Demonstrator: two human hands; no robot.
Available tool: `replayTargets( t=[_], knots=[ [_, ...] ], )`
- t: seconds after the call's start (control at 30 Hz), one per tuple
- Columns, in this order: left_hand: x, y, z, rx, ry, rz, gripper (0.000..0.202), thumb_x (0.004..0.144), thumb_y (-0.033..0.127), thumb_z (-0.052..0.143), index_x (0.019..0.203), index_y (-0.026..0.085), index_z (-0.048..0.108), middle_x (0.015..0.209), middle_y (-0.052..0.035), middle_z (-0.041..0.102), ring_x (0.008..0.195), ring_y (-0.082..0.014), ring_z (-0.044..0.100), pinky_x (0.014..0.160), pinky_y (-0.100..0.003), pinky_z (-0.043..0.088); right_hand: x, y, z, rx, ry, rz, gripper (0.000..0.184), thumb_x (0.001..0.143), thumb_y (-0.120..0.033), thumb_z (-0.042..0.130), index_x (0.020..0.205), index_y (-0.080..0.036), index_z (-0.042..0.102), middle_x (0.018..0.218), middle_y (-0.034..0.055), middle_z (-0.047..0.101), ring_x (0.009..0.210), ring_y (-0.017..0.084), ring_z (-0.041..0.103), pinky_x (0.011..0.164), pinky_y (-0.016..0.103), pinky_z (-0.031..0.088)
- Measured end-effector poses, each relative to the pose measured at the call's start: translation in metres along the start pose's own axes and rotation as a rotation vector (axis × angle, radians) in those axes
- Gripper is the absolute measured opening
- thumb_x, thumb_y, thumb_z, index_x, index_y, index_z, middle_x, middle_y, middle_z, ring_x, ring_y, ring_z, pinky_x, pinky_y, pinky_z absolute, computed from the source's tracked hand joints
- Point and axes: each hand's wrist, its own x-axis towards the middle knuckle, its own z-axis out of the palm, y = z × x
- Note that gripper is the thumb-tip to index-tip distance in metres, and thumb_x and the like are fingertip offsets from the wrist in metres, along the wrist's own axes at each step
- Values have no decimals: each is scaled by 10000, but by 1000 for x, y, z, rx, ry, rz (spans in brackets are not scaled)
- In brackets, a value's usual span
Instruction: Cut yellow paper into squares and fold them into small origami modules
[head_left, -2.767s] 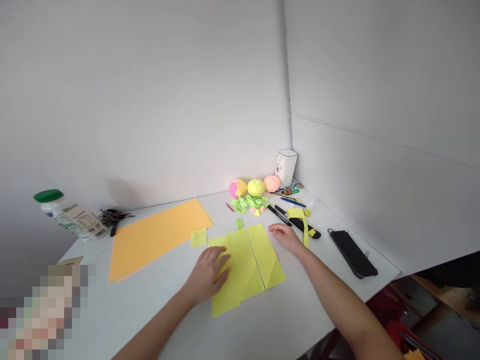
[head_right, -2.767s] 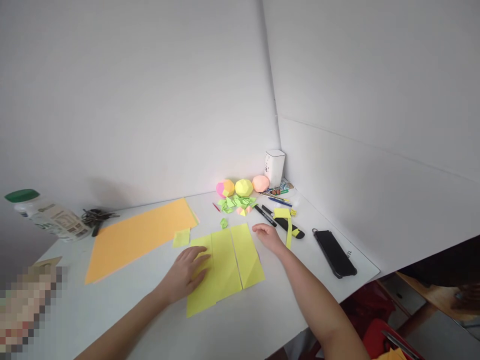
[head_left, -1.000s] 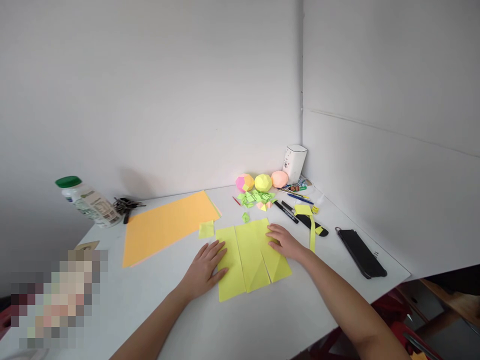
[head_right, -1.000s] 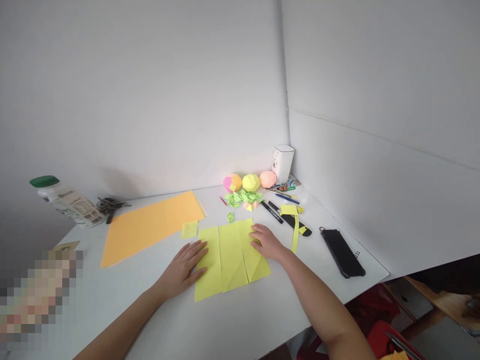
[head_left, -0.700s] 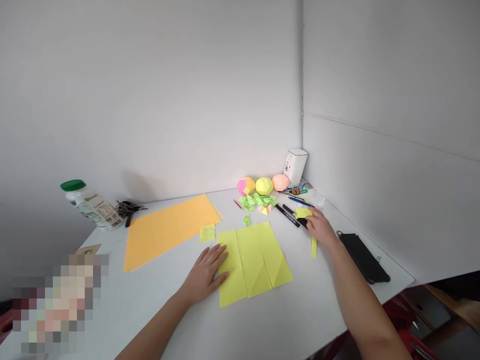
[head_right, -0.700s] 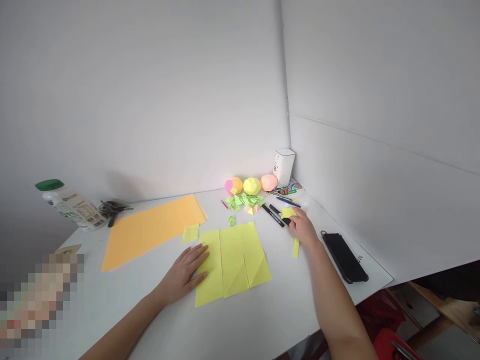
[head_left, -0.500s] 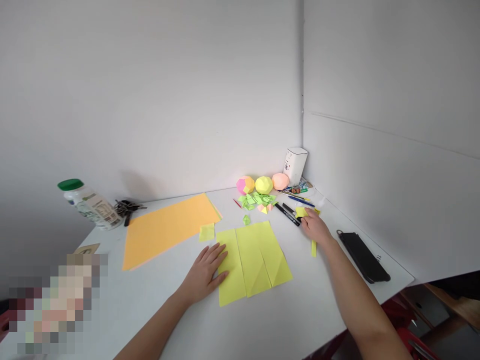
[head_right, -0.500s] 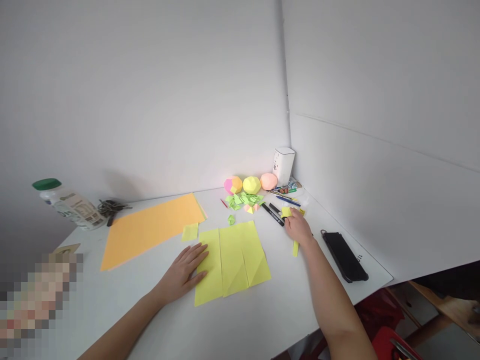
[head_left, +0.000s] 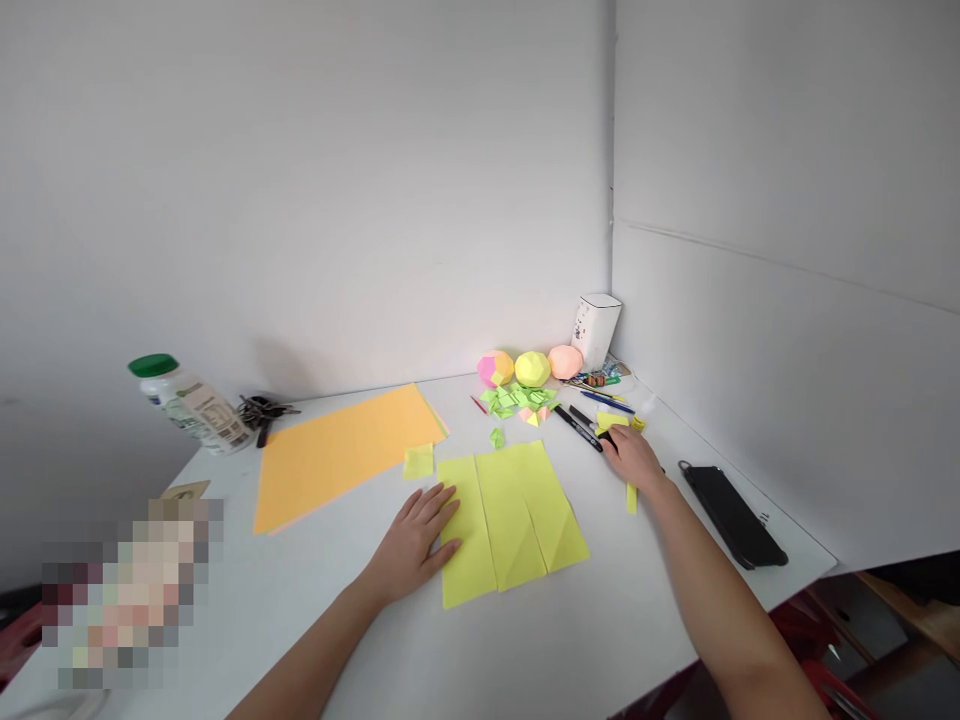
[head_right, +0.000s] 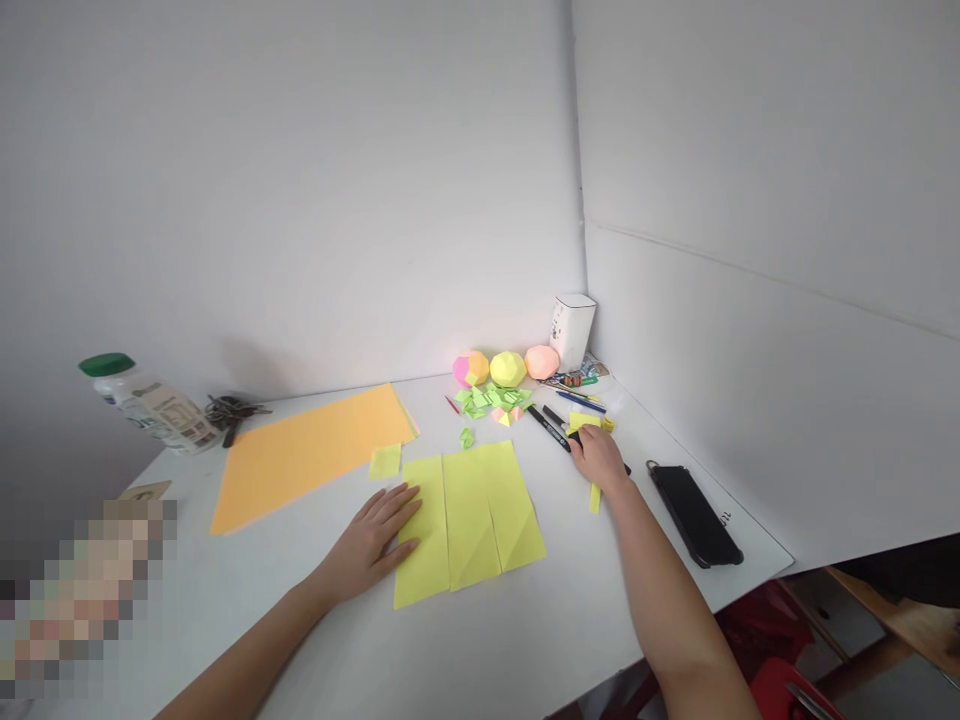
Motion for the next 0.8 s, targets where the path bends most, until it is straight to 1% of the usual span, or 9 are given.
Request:
replayTargets(
  t=[0.1, 0.2, 0.4, 0.5, 0.67, 0.8],
  knots=[
    [0, 0, 0, -12, 15, 6, 505, 909, 475, 378, 1332, 212, 456, 1437, -92, 402, 1332, -284, 332, 1088, -518, 262, 0, -1, 0, -9, 8, 10, 307, 912, -288, 408, 990, -95, 633, 1069, 175, 619, 1045, 298, 542, 911, 384, 411],
    [0, 0, 0, -19, 23, 6, 502, 909, 474, 380, 1338, 222, 450, 1433, -84, 410, 1334, -282, 328, 1088, -518, 261, -1, -2, 0, -11, 17, 15, 278, 898, -273, 426, 989, -107, 630, 1091, 165, 607, 1023, 290, 551, 893, 378, 420],
    [-1, -1, 3, -22, 25, 2, 509, 909, 479, 377, 1349, 230, 433, 1439, -76, 403, 1340, -276, 317, 1090, -512, 260, 0, -3, 1, -17, 15, -16, 267, 897, -279, 431, 987, -116, 622, 1041, 147, 626, 964, 273, 570, 862, 361, 425],
    [-1, -1, 3, -17, 11, 0, 514, 911, 480, 371, 1351, 221, 430, 1442, -79, 396, 1342, -275, 313, 1093, -512, 254, 0, -3, 4, -28, 8, -31, 279, 894, -277, 432, 1031, -116, 614, 1071, 146, 627, 1006, 285, 559, 890, 376, 405],
    [0, 0, 1, -3, -10, -7, 521, 913, 484, 364, 1338, 193, 446, 1440, -91, 397, 1343, -273, 312, 1094, -509, 255, 0, -2, 9, -56, 12, -34, 342, 900, -314, 414, 1074, -87, 602, 1127, 178, 606, 1068, 318, 525, 920, 412, 382],
    [-1, 0, 1, -8, -2, -4, 518, 911, 480, 371, 1345, 205, 437, 1443, -85, 394, 1343, -273, 312, 1094, -510, 257, -1, -2, 9, -66, 21, -33, 347, 902, -327, 410, 1073, -92, 599, 1140, 179, 596, 1083, 318, 515, 936, 418, 372]
  ],
)
